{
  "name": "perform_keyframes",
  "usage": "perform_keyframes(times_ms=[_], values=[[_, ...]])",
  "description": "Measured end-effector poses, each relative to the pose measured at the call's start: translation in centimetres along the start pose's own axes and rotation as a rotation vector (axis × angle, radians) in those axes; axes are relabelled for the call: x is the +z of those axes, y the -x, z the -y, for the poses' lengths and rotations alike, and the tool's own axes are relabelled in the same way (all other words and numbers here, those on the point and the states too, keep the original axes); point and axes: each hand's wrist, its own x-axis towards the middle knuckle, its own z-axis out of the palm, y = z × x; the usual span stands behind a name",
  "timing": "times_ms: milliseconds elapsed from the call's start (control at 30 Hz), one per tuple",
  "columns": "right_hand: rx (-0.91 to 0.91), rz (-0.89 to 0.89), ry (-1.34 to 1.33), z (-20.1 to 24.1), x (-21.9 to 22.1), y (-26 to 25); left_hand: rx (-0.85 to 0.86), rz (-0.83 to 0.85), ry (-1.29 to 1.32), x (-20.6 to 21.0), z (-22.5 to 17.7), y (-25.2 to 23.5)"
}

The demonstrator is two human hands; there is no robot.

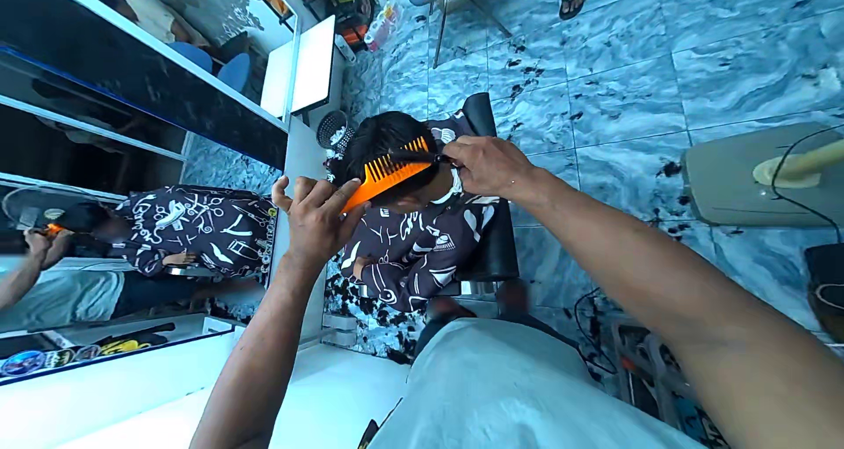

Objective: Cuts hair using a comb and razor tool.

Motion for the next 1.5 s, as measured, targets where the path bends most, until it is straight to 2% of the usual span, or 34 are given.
perform_keyframes(times_ms=[467, 500, 567, 633, 667, 700, 733, 767, 833, 867, 933, 1000, 1167, 1333, 1400, 1500], values=[[-0.025, 0.116, 0.058, -0.5, -3.1, -1.9, 0.054, 0.021, 0.003, -0.1, 0.9, -2.9], [-0.007, 0.115, 0.036, -0.4, -3.2, -1.9, -0.012, 0.030, -0.005, -0.2, 0.8, -3.4], [0.071, 0.070, -0.087, -0.8, -2.6, -1.6, -0.309, 0.117, 0.024, -0.4, -0.3, -4.7], [0.197, 0.019, -0.200, -1.9, -1.3, -1.0, -0.641, 0.181, 0.222, -0.3, -1.9, -6.0], [0.256, -0.018, -0.240, -2.5, -0.5, -0.6, -0.732, 0.225, 0.371, -0.2, -3.0, -5.9], [0.314, -0.060, -0.282, -3.1, 0.2, 0.0, -0.752, 0.293, 0.494, 0.1, -4.2, -5.2], [0.366, -0.097, -0.332, -3.5, 1.0, 0.6, -0.698, 0.361, 0.554, 0.7, -5.1, -3.8], [0.409, -0.113, -0.376, -3.9, 1.7, 1.1, -0.569, 0.417, 0.520, 1.4, -5.7, -2.0], [0.422, -0.123, -0.369, -4.1, 3.2, 2.3, -0.218, 0.432, 0.258, 2.4, -5.6, 1.7], [0.373, -0.138, -0.278, -3.9, 3.8, 2.8, -0.077, 0.387, 0.135, 2.7, -5.0, 3.1], [0.190, -0.187, -0.041, -3.1, 5.0, 3.6, 0.049, 0.265, 0.005, 2.6, -3.4, 4.4], [0.069, -0.216, 0.064, -2.4, 5.4, 3.4, 0.072, 0.167, -0.048, 2.1, -2.1, 3.9], [-0.019, -0.281, 0.056, -1.1, 5.0, 2.3, 0.122, 0.067, -0.071, 1.3, -1.3, 1.4], [0.012, -0.220, 0.031, -1.2, 5.1, 2.0, 0.133, 0.051, -0.083, 1.3, -1.3, 0.7], [0.014, -0.248, -0.004, -1.2, 5.2, 1.9, 0.142, 0.097, -0.048, 1.2, -1.4, 0.7], [0.159, -0.218, -0.195, -1.6, 5.4, 2.2, 0.207, 0.374, 0.066, 1.1, -1.5, 1.5]])
